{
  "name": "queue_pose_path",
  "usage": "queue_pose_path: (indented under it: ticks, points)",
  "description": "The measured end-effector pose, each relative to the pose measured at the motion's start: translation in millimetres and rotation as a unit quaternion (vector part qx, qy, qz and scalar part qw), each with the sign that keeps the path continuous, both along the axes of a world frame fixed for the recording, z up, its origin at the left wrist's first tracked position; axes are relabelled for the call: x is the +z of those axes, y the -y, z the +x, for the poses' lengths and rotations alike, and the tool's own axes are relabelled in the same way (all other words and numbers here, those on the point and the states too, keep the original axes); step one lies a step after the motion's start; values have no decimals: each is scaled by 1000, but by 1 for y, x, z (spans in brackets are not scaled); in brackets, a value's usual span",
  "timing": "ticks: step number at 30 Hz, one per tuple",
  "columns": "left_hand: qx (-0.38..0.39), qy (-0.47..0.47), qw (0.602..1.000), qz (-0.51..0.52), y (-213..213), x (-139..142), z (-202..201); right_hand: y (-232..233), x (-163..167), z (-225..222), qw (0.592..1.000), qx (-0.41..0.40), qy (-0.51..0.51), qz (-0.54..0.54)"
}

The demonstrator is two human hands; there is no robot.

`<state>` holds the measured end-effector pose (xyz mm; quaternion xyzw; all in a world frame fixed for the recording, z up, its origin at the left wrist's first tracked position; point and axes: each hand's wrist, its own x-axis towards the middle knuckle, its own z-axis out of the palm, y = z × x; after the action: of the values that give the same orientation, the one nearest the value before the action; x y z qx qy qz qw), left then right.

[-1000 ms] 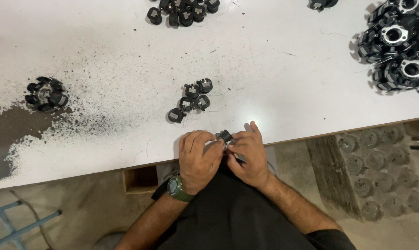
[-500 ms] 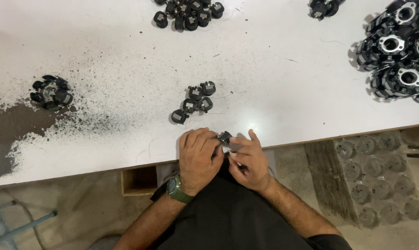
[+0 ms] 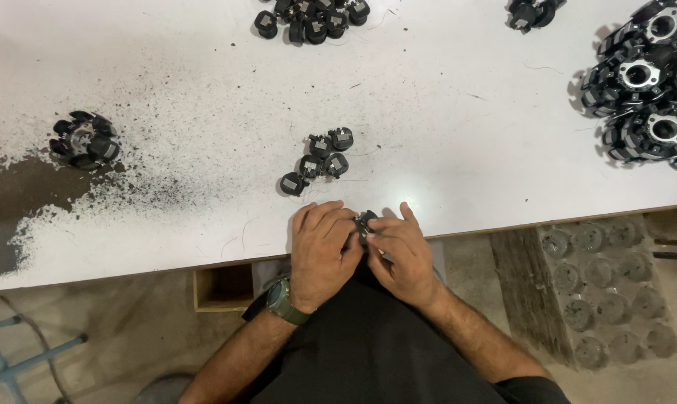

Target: The person sits at a workbench assembling small black mechanical parts, fitting components together by hand and using a small hand tool to press or adjust them. Finished assemblies are set on the table, and the person repeatedly picks up new parts from piles to continue the assembly.

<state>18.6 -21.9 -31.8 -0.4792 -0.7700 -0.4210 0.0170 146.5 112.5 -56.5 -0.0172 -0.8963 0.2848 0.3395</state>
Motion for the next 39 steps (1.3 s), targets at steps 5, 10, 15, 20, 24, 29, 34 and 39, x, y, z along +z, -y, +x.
queue_pose_path:
  ticks: [5, 10, 15, 20, 24, 29, 34, 39]
  points:
    - [19, 16, 1000, 2, 2, 5, 0, -2, 7, 3, 999, 11, -12, -35]
    - [31, -9, 999, -33, 2, 14, -3, -13, 26, 5, 992, -108, 36, 46]
    - [6, 2, 1000, -14, -3, 19, -9, -10, 33, -6, 987, -115, 108, 42]
    - [-19, 48, 998, 39, -2, 14, -14, -9, 24, -8, 987, -123, 88, 47]
    - [-21, -8, 999, 39, 6, 8, -13, -10, 16, -6, 988, -127, 75, 36]
    - [-40, -144, 989, 9, 6, 5, -10, -9, 15, -6, 989, -123, 70, 39]
    - [-77, -75, 994, 24, 0, 13, -10, -14, 18, -4, 989, -96, 98, 48]
    - [-39, 64, 997, 23, -7, 26, -10, -15, 19, -3, 990, -90, 94, 52]
